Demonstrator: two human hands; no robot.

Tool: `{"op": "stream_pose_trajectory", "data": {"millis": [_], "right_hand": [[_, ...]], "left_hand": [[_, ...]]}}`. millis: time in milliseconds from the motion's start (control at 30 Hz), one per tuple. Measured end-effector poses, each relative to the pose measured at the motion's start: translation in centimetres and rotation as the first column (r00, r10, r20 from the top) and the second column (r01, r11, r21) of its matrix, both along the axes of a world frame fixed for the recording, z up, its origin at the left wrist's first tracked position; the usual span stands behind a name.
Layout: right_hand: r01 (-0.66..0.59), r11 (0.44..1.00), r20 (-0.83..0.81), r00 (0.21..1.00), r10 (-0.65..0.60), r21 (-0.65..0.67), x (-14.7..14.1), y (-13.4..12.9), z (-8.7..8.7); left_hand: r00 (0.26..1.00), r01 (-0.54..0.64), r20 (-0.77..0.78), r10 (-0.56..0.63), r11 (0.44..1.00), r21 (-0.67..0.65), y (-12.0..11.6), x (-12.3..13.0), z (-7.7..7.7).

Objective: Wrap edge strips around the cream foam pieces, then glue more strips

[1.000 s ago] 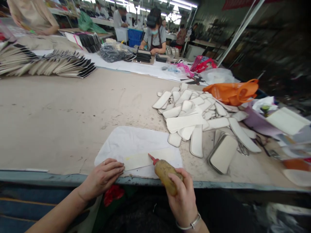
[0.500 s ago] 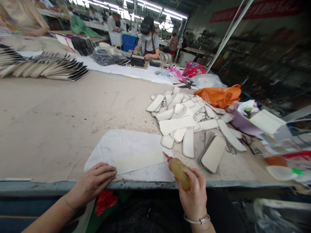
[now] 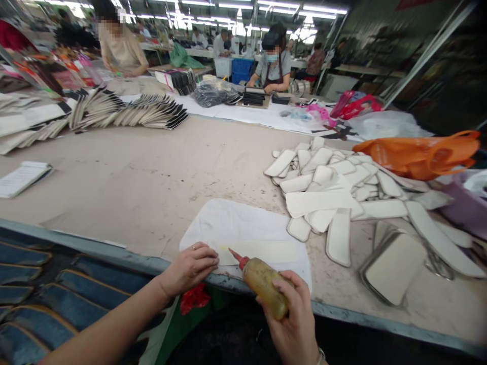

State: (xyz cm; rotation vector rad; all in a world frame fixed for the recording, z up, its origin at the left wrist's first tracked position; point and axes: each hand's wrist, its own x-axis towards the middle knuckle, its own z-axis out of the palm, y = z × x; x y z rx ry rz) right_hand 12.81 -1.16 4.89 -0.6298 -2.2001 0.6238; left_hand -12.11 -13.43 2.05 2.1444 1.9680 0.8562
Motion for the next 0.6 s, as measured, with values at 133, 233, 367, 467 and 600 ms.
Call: {"op": "stream_pose_trajectory", "data": {"millis": [133,233,367,467,600], "right_hand": [[-0.06,0.998,0.011,0.998,0.06,-0.021,-1.1,-0.1,-0.1],[-0.067,0.997,0.029,0.997,0.069,-0.042,-1.4,-0.1,-0.3],[-0.08,0.995,0.046,0.995,0.083,-0.067,-1.3,-0.3,-0.6],[-0.084,0.993,0.063,0.994,0.089,-0.079,-0.8,-0.6,-0.6],[-0.11,0.99,0.096,0.988,0.119,-0.087,0.1,-1.1,-0.5]], "left_hand": [[1.0,-0.001,0.003,0.001,1.0,0.008,0.0,0.0,0.0],[1.0,0.003,0.006,-0.003,1.0,0.003,0.0,0.0,-0.2],[1.0,-0.003,0.004,0.003,1.0,-0.002,-0.1,0.0,-0.3],[1.0,-0.003,0.013,0.003,1.0,0.004,-0.1,0.0,-0.3],[1.0,0.006,0.011,-0.007,1.0,0.012,-0.1,0.0,-0.5]]}}
